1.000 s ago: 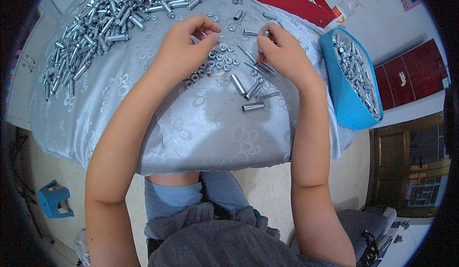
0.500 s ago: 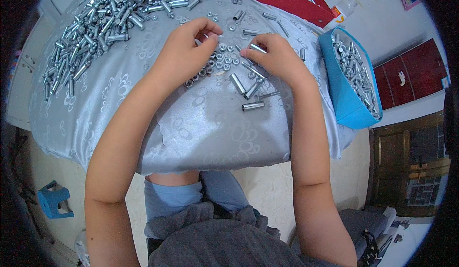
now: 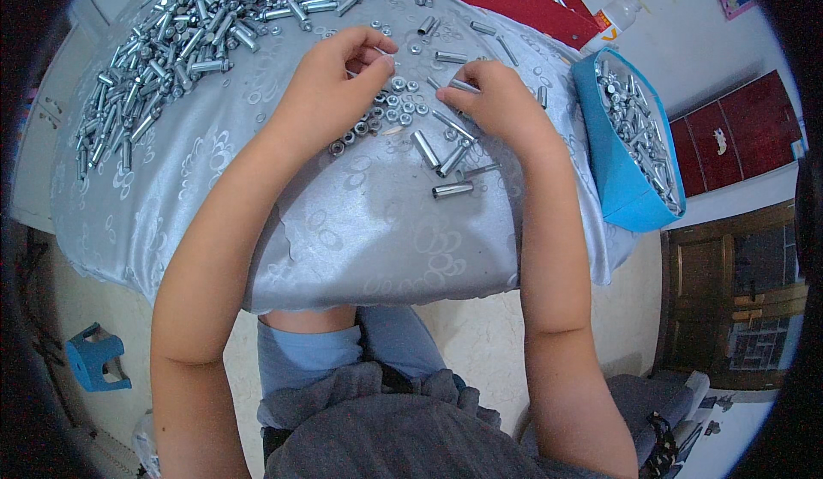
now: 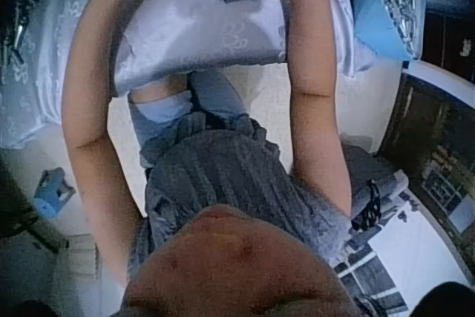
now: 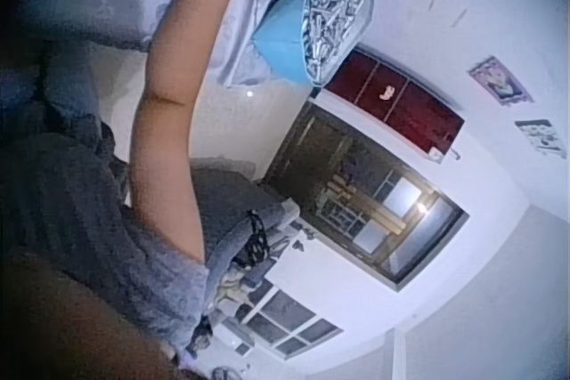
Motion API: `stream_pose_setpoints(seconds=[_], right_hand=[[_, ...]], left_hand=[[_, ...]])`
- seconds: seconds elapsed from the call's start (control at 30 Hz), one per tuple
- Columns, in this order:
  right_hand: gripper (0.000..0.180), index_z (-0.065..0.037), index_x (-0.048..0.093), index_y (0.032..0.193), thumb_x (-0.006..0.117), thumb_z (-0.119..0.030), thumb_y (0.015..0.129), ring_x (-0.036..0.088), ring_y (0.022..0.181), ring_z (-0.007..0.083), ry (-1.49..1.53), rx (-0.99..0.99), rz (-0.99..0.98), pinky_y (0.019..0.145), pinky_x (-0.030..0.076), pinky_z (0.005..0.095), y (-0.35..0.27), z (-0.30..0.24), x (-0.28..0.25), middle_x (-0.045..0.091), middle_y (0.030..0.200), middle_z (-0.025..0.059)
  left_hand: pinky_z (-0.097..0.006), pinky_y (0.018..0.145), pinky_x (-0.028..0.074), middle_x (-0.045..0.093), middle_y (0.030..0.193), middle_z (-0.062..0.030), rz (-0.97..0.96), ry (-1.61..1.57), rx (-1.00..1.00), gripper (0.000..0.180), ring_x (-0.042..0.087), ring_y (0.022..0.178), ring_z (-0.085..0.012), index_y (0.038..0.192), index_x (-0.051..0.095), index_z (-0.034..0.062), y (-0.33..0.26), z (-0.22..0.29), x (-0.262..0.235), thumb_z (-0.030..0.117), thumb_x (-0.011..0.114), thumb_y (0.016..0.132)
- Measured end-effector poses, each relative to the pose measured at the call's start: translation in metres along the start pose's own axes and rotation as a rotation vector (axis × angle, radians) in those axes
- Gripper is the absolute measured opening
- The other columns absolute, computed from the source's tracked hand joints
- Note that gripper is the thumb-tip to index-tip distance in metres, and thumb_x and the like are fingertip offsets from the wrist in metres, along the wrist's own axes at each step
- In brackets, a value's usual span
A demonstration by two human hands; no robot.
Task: The person sits at a table and manually assembles metal fasteners. They pick up cylindrical metal pieces and small washers, then thread the washers onto the pieces one by one. The assembled units are placed on the table surface as the person continues the repetitive assembly process.
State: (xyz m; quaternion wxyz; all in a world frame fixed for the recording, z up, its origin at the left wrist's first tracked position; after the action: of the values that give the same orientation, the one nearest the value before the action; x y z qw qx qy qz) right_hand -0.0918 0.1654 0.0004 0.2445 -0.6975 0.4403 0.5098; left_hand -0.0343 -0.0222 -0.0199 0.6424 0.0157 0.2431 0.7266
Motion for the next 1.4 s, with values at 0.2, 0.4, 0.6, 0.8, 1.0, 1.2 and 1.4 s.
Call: stream_pose_setpoints(seconds=[0.2,0.4,0.6,0.8,1.0,1.2,1.4], right_hand=[[0.031,0.002,0.061,0.085,0.061,-0.026,0.074,0.053,0.066,0.0195,0.178,-0.064,0.127,0.06,0.042,0.0295,0.003,0.004,0.003,0.058,0.072,0.0116],[0.032,0.002,0.061,0.084,0.059,-0.029,0.078,0.048,0.06,0.0079,0.633,-0.183,0.009,0.055,0.039,0.0231,-0.004,-0.033,-0.001,0.057,0.067,0.0033],[0.034,0.001,0.057,0.094,0.046,-0.03,0.087,0.034,0.05,0.0045,1.017,-0.051,-0.201,0.045,0.029,0.0195,-0.006,-0.037,-0.001,0.04,0.057,-0.0048],[0.026,-0.002,0.052,0.093,0.038,-0.024,0.089,0.03,0.049,0.005,1.343,0.092,-0.245,0.044,0.026,0.019,-0.008,-0.036,-0.003,0.034,0.058,-0.0049],[0.016,-0.004,0.051,0.085,0.046,-0.02,0.085,0.036,0.053,0.0062,1.257,0.047,-0.059,0.047,0.03,0.0187,-0.004,-0.037,-0.003,0.041,0.063,-0.0016],[0.017,-0.002,0.053,0.089,0.055,-0.016,0.08,0.043,0.054,0.0057,1.18,-0.007,-0.054,0.047,0.033,0.0176,-0.006,-0.041,0.0,0.05,0.064,-0.0003],[0.018,-0.003,0.053,0.094,0.057,-0.014,0.08,0.044,0.058,0.0043,1.057,-0.141,-0.074,0.05,0.035,0.0171,-0.008,-0.042,0.007,0.052,0.071,-0.0004]], left_hand=[[-0.021,0.066,0.043,0.059,0.081,-0.0036,-0.055,-0.037,-0.002,0.022,0.053,0.073,-0.0092,0.096,0.057,0.0005,0.001,-0.002,0.002,0.017,0.055,0.082],[-0.023,0.066,0.044,0.059,0.081,-0.0031,-0.083,-0.343,-0.289,0.033,0.053,0.072,-0.0095,0.1,0.058,0.0018,0.0,0.013,-0.003,0.03,0.055,0.083],[-0.021,0.067,0.044,0.059,0.084,-0.001,-0.042,-0.486,-0.34,0.034,0.054,0.075,-0.0088,0.097,0.058,0.0026,0.002,0.013,-0.008,0.033,0.054,0.083],[-0.017,0.048,0.034,0.049,0.064,0.0036,-0.068,-0.692,-0.402,0.031,0.042,0.054,-0.0034,0.087,0.06,0.0045,0.003,0.016,-0.017,0.035,0.057,0.081],[-0.017,0.044,0.028,0.045,0.059,0.0048,0.028,-0.365,-0.365,0.03,0.036,0.049,-0.0032,0.078,0.059,0.0057,0.003,0.017,-0.009,0.035,0.062,0.077],[-0.017,0.044,0.032,0.048,0.06,0.0033,-0.025,-0.283,-0.325,0.032,0.041,0.05,-0.0038,0.075,0.058,0.0059,-0.001,0.023,-0.006,0.037,0.064,0.075],[-0.019,0.047,0.038,0.054,0.065,-0.002,-0.091,-0.286,-0.27,0.038,0.047,0.052,-0.0061,0.083,0.057,0.0034,0.0,0.018,-0.004,0.041,0.056,0.08]])
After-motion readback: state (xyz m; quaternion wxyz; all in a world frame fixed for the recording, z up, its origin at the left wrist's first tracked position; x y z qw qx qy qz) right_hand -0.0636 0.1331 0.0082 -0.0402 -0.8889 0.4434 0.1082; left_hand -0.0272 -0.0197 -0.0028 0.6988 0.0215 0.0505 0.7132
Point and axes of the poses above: each hand's wrist, its own y-axis towards the middle knuckle, its own x-axis out of the palm, z = x × y, the point moved 1 cm from there along y, towards the middle knuckle
